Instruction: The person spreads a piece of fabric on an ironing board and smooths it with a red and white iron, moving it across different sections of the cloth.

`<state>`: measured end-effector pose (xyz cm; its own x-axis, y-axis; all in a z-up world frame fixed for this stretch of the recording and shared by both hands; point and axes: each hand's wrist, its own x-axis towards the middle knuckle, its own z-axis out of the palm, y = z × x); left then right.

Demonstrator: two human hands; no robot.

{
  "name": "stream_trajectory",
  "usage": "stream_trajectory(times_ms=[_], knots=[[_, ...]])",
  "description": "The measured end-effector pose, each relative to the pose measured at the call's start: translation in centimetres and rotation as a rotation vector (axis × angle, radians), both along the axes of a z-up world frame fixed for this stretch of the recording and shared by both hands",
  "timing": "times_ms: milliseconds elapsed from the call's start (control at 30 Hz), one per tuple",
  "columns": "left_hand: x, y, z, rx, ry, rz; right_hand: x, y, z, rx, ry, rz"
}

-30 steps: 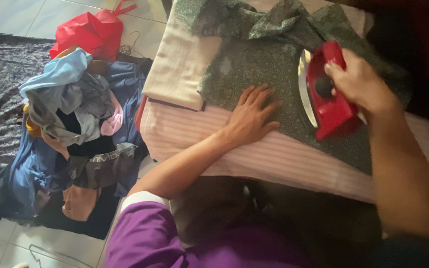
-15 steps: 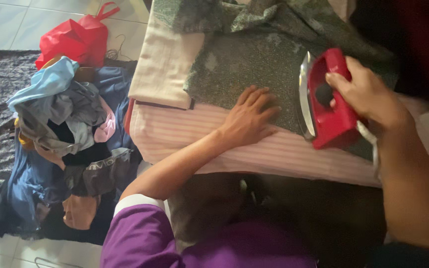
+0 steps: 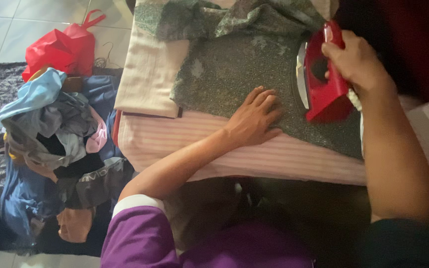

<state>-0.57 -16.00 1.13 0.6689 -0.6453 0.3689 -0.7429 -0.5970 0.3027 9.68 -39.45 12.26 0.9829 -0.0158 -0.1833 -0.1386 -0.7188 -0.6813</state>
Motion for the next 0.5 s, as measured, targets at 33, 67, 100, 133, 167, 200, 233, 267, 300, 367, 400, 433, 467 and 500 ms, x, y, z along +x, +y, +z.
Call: stream_trajectory(times_ms=[33, 67, 100, 133, 167, 200, 233, 267, 300, 367, 400, 433, 467, 500], knots=[[0.0, 0.0, 0.0, 0.001, 0.001, -0.002, 0.4, -0.1, -0.1, -0.029, -0.025, -0.011], [0.0, 0.0, 0.0, 0.002, 0.002, -0.004, 0.4, -0.3, -0.3, -0.028, -0.025, -0.016], [-0.1, 0.0, -0.1, 0.002, 0.004, -0.009, 0.4, -0.4, -0.5, -0.042, -0.052, -0.022], [-0.2, -0.1, -0.1, 0.009, 0.008, -0.006, 0.3, -0.5, -0.7, -0.055, -0.078, -0.029], [-0.3, -0.1, -0.2, 0.015, 0.011, -0.004, 0.2, -0.7, -0.7, -0.055, -0.077, -0.035], [-0.4, -0.3, -0.2, 0.015, 0.012, -0.010, 0.0, -0.9, -0.6, -0.055, -0.066, -0.018], [-0.3, -0.5, -0.3, -0.009, -0.005, -0.011, -0.3, -1.1, -0.6, -0.053, -0.055, -0.002], [-0.3, -0.7, -0.4, -0.033, -0.021, -0.013, -0.9, -1.4, -0.6, -0.052, -0.054, -0.008], [-0.4, -0.9, -0.5, -0.034, -0.016, -0.021, -2.0, -1.9, -0.7, -0.035, -0.072, 0.010], [-0.5, -1.2, -0.7, -0.017, -0.011, 0.011, -4.4, -2.7, -0.7, -0.017, -0.087, 0.018], [-0.6, -1.4, -0.8, -0.016, -0.007, 0.001, -5.8, -3.1, -0.5, -0.027, -0.065, 0.006], [-0.7, -1.7, -0.9, -0.016, -0.004, 0.000, -7.1, -3.6, -0.4, -0.036, -0.043, -0.007], [-0.8, -2.0, -1.0, -0.016, -0.001, -0.002, -8.4, -4.1, -0.2, -0.035, -0.038, -0.018], [-0.9, -2.4, -0.9, -0.016, 0.001, -0.013, -9.5, -4.5, 0.0, -0.039, -0.055, -0.023]])
